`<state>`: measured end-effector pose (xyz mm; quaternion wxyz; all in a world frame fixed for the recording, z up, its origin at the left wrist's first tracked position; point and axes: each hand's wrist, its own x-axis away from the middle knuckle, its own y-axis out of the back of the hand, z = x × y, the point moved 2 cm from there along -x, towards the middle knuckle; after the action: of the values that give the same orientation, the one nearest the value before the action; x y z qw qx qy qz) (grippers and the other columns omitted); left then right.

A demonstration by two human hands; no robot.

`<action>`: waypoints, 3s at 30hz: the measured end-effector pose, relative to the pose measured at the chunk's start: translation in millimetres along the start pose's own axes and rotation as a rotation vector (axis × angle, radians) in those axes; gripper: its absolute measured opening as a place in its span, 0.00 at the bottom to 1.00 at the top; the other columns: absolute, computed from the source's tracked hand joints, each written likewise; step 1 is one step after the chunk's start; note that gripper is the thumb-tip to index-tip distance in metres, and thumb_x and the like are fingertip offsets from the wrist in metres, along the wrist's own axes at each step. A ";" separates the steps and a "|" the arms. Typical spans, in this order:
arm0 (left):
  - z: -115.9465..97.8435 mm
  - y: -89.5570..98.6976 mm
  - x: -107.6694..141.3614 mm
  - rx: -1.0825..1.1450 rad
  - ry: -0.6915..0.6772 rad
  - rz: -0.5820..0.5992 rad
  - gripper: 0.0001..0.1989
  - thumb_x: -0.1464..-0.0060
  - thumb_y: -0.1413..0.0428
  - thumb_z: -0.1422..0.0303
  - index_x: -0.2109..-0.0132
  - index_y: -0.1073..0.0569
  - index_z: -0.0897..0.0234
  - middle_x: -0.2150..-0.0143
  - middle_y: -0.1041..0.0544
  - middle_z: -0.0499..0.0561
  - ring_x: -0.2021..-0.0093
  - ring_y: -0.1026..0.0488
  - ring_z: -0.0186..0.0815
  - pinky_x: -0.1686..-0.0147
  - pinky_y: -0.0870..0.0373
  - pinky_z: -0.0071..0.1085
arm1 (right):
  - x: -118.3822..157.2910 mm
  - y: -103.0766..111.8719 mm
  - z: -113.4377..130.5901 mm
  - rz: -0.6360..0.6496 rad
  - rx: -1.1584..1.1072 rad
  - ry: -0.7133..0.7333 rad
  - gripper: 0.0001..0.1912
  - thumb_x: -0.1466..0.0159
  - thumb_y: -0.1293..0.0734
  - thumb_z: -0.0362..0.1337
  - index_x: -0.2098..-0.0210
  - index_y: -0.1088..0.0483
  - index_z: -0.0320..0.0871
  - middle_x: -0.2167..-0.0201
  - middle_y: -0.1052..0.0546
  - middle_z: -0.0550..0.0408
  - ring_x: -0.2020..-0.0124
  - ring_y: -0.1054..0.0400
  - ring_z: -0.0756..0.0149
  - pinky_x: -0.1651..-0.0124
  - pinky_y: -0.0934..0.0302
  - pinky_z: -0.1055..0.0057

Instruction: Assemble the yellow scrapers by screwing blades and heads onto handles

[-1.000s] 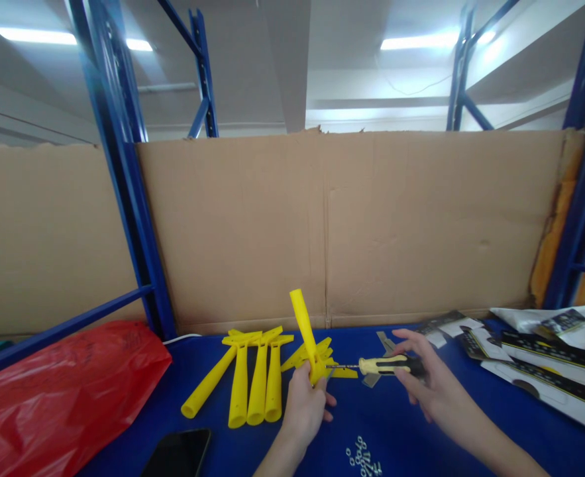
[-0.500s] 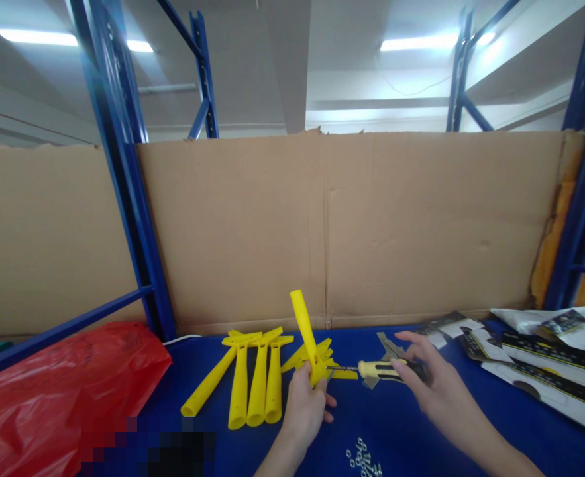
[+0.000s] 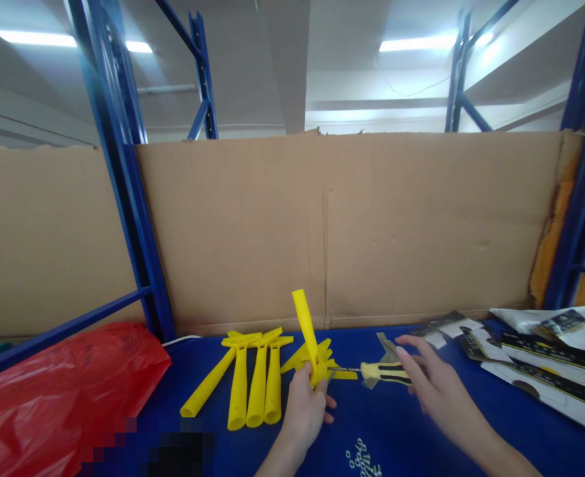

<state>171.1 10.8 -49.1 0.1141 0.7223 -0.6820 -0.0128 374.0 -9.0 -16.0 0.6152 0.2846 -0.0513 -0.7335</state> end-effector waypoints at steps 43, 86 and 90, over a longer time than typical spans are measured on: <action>1.2 0.1 -0.4 0.025 0.032 -0.012 0.15 0.42 0.55 0.77 0.48 0.37 0.72 0.54 0.30 0.58 0.75 0.30 0.25 0.83 0.33 0.20 | 1.6 0.3 -4.6 0.021 0.022 0.035 0.22 0.38 0.41 0.49 0.47 0.42 0.48 0.66 0.26 0.55 0.77 0.32 0.66 0.76 0.38 0.70; -5.0 3.9 2.4 0.142 -0.028 -0.096 0.21 0.43 0.50 0.75 0.43 0.38 0.72 0.55 0.29 0.59 0.75 0.32 0.26 0.84 0.33 0.21 | 1.8 -8.8 -4.5 0.207 -0.159 -0.139 0.15 0.38 0.44 0.48 0.75 0.39 0.46 0.89 0.36 0.64 0.87 0.50 0.73 0.83 0.57 0.76; -2.4 3.5 -2.3 0.182 -0.038 -0.133 0.21 0.43 0.50 0.76 0.43 0.39 0.71 0.56 0.30 0.58 0.75 0.32 0.25 0.85 0.33 0.20 | 2.1 -17.0 -11.5 0.219 -0.175 -0.186 0.16 0.39 0.44 0.51 0.74 0.39 0.46 0.89 0.34 0.64 0.89 0.54 0.75 0.85 0.62 0.77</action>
<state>167.8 13.3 -46.5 0.0342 0.7729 -0.6330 0.0279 364.5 -3.8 -33.5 0.7063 0.1533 -0.0747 -0.6870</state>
